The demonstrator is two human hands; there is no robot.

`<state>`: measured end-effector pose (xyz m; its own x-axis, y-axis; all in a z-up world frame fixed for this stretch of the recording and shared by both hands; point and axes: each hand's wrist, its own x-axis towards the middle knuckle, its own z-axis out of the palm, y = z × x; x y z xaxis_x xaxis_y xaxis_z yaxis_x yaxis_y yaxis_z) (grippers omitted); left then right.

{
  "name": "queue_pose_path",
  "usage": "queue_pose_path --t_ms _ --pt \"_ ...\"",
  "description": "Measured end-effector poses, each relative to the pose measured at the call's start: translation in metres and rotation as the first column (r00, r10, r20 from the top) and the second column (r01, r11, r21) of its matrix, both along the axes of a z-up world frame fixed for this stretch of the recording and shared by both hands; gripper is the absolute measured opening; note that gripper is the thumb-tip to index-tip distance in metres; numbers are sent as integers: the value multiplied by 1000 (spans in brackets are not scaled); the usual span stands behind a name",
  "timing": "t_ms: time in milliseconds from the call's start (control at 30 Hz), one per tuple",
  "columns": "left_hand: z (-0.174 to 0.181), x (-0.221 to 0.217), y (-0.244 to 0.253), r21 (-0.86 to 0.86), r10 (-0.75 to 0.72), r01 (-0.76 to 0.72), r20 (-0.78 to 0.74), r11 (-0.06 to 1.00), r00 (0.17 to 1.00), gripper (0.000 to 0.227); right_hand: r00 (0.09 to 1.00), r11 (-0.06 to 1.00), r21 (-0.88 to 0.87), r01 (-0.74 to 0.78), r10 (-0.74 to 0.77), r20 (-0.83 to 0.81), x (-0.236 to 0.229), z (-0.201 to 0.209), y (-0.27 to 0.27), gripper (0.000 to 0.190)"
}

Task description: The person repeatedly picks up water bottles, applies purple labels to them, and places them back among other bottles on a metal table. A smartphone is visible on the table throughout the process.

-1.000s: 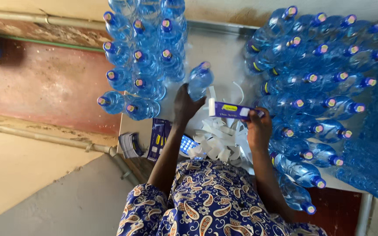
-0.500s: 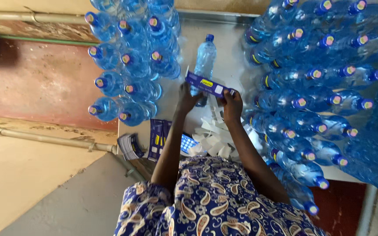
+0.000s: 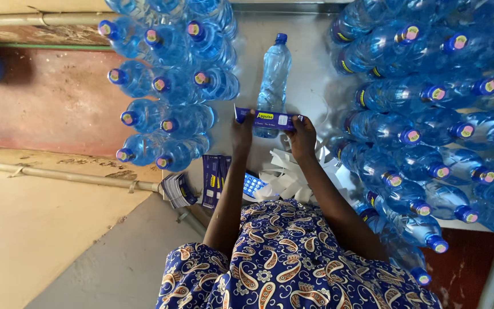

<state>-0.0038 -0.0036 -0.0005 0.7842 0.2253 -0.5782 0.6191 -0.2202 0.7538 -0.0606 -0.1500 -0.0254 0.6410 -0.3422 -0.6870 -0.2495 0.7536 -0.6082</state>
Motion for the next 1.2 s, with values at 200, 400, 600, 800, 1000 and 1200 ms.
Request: queue_pose_path --t_ms 200,400,600,800,1000,1200 --pt "7 3 -2 22 -33 32 36 999 999 38 999 1000 -1 -10 10 -53 2 4 0 18" --pt "5 6 -2 12 -24 23 48 1000 999 36 999 1000 20 -4 5 -45 4 4 -2 22" --pt "10 -1 -1 -27 -22 24 62 999 998 36 998 1000 30 -9 11 -61 3 3 -3 22" --pt "10 1 -2 -46 -14 18 79 999 997 39 997 1000 1 -19 19 -70 5 3 -3 20" --pt "5 4 -7 -27 -10 12 90 1000 996 32 995 990 -129 -60 49 -89 12 7 3 22" --pt "0 5 -7 90 -23 19 44 996 999 48 991 939 -327 -109 79 -105 26 6 22 14"
